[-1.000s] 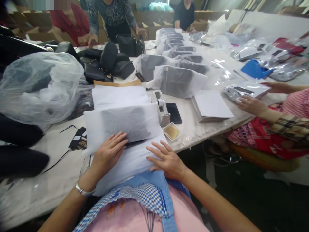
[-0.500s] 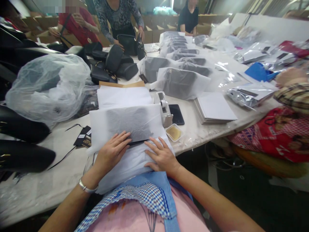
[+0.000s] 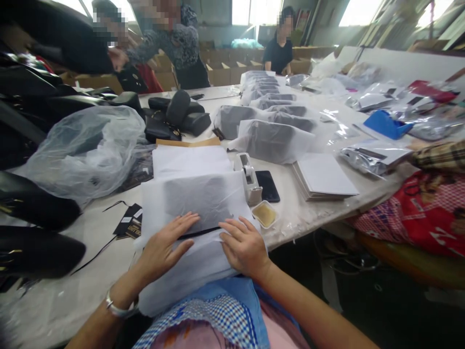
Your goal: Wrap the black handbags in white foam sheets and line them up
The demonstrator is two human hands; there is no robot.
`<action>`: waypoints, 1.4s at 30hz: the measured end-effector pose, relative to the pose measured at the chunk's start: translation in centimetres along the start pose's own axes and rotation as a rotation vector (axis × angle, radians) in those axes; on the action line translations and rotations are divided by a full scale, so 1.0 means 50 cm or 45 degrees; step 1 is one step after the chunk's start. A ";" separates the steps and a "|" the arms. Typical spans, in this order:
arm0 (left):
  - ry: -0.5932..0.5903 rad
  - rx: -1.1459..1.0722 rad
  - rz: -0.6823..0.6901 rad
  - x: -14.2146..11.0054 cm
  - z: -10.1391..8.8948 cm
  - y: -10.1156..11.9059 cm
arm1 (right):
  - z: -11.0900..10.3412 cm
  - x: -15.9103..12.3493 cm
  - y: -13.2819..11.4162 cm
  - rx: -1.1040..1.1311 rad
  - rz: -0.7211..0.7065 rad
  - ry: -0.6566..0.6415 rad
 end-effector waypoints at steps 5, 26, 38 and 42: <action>-0.230 -0.119 -0.048 0.023 -0.070 0.005 | -0.011 0.066 0.017 0.041 0.095 0.008; 0.029 0.375 0.066 0.011 -0.027 -0.001 | 0.047 0.115 0.058 0.108 -0.108 -0.270; 0.253 0.475 0.005 -0.006 -0.028 -0.039 | 0.053 0.124 0.076 0.121 -0.087 -0.188; 0.249 0.488 -0.070 0.004 -0.032 -0.043 | 0.055 0.131 0.081 0.074 -0.024 -0.236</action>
Point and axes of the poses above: each hand's wrist, its own x-axis towards the middle knuckle, its own z-axis out of the palm, y = z × x, the point moved 1 cm from there along x, towards the middle knuckle, and after that the axes turned 5 degrees about -x, right-handed, at the moved point
